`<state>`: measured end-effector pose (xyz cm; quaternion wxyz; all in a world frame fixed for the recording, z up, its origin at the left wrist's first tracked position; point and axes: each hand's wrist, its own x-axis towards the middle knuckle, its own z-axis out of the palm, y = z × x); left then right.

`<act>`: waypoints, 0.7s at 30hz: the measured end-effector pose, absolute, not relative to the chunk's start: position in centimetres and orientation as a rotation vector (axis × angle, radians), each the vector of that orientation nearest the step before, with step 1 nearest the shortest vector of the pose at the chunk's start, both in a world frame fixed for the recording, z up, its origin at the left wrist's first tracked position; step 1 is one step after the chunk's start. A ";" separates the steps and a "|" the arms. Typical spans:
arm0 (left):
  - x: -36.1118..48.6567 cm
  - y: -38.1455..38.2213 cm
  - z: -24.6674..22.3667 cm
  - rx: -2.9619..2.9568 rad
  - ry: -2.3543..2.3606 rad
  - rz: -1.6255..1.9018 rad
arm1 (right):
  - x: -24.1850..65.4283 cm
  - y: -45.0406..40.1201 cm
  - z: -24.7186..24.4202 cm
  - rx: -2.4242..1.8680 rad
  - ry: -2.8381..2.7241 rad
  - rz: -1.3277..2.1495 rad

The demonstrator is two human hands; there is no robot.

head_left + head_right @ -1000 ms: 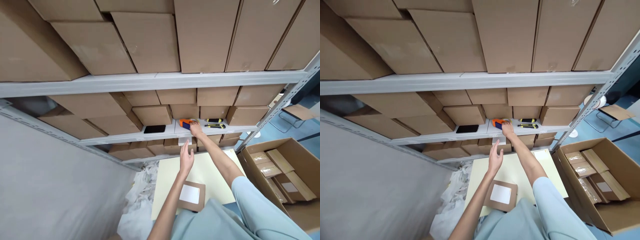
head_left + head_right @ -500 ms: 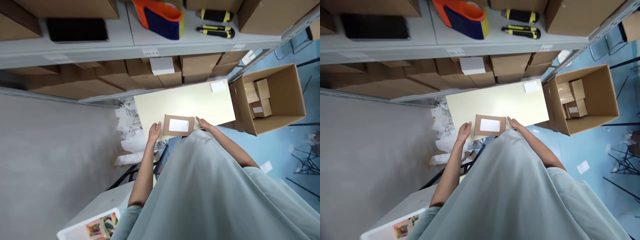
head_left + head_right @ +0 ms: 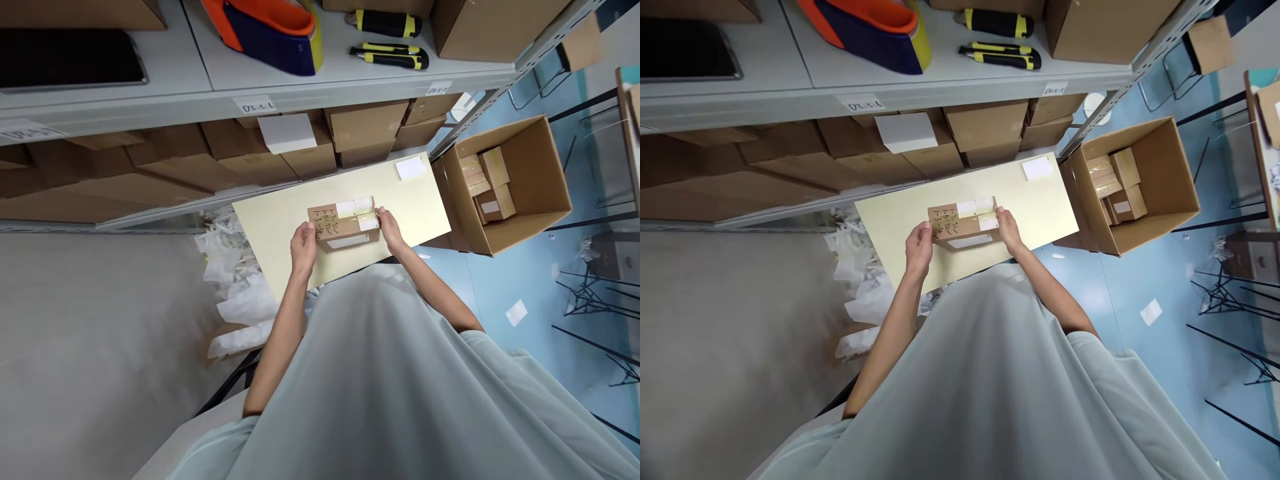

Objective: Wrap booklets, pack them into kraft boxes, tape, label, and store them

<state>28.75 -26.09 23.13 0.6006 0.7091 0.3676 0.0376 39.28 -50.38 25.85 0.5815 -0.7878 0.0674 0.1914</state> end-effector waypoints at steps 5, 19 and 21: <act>28.6 -30.4 22.7 1.603 0.818 0.136 | 40.5 -52.5 26.4 -2.022 0.030 0.135; 26.8 -33.8 19.4 1.813 0.798 -0.106 | 39.5 -57.5 22.6 -2.521 -0.077 0.703; 26.5 -33.7 19.5 1.803 0.801 -0.132 | 39.5 -58.1 23.1 -2.500 -0.102 0.774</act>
